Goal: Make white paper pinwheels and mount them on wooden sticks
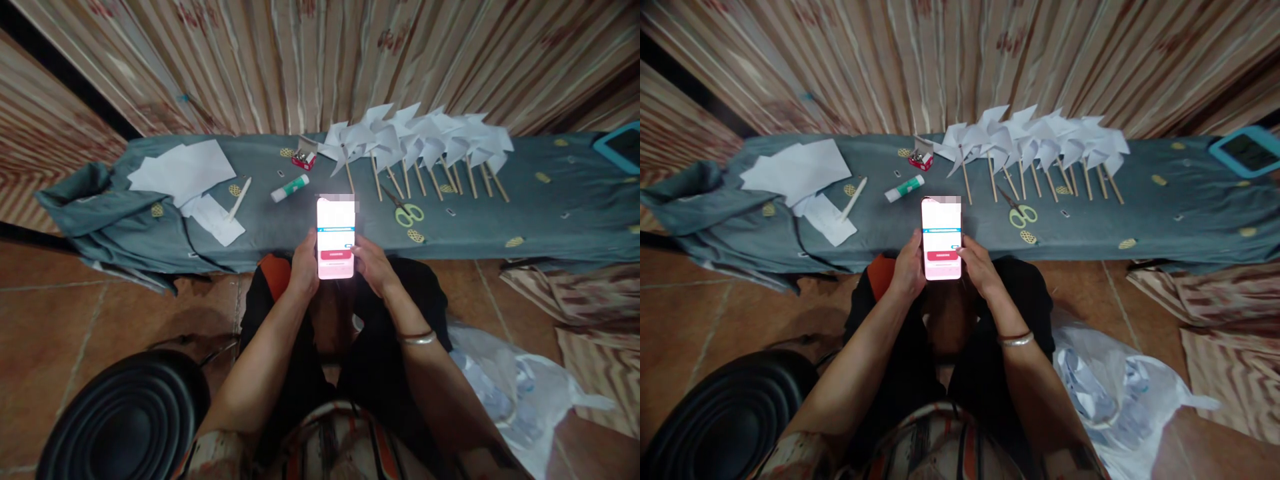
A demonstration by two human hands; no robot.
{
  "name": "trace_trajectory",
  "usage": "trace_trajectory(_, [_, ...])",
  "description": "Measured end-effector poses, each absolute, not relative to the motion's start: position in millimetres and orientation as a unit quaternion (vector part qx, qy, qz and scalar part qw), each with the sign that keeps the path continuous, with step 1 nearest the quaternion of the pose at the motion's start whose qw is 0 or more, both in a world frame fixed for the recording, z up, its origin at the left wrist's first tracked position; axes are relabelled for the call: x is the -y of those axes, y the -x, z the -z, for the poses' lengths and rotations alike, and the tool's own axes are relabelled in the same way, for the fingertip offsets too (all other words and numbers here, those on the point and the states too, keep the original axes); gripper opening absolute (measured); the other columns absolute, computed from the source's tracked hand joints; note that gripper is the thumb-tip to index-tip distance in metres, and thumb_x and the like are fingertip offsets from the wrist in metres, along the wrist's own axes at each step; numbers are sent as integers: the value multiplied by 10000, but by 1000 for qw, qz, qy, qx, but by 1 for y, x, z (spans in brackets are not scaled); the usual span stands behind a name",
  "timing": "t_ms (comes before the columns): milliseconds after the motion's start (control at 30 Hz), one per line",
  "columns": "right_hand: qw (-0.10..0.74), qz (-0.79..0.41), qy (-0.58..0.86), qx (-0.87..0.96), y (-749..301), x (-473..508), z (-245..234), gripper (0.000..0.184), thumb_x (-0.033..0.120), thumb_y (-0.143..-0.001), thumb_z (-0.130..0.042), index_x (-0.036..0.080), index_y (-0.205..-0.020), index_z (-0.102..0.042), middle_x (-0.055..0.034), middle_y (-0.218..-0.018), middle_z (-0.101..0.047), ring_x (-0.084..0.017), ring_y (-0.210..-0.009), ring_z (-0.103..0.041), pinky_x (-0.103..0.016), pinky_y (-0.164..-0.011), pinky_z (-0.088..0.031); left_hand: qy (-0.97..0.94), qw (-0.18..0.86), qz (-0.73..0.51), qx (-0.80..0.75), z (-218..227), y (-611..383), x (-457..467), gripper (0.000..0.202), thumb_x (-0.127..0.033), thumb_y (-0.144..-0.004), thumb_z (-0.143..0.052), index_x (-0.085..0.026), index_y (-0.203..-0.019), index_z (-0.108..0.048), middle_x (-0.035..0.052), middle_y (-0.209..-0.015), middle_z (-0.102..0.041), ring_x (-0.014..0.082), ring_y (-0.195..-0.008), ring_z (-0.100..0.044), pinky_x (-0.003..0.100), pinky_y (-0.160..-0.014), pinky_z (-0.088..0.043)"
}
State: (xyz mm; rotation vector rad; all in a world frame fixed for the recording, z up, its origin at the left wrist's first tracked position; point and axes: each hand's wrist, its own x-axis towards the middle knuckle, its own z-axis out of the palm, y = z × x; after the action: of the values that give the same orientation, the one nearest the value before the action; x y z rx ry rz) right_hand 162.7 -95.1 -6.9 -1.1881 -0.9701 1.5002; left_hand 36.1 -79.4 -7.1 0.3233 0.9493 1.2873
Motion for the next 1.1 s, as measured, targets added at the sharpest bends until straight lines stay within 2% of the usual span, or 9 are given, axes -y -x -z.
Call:
trace_trajectory(400, [474, -594, 490, 427, -164, 94, 16, 294, 349, -791, -591, 215, -1041, -670, -4, -970, -732, -212, -911, -670, -374, -863, -515, -169, 669, -579, -433, 8, -35, 80, 338, -463, -810, -632, -134, -853, -696, 48, -770, -739, 225, -849, -703, 341, -848, -496])
trace_trajectory(700, [476, -584, 496, 432, -164, 94, 12, 246, 353, -797, -535, 220, -956, -668, -9, -921, -726, -220, -885, -665, -377, -858, -510, -140, 681, -574, -433, 3, -37, 80, 303, -415, -853, -582, -136, -849, -700, 51, -731, -738, 239, -884, -708, 359, -850, -512])
trace_trajectory(1100, [471, -571, 505, 444, -165, 94, 14, 221, 338, -806, -513, 221, -924, -658, 2, -861, -712, -209, -828, -644, -363, -829, -495, -143, 666, -581, -445, 0, -37, 81, 304, -437, -797, -653, -137, -813, -696, 45, -746, -739, 235, -883, -706, 349, -848, -513])
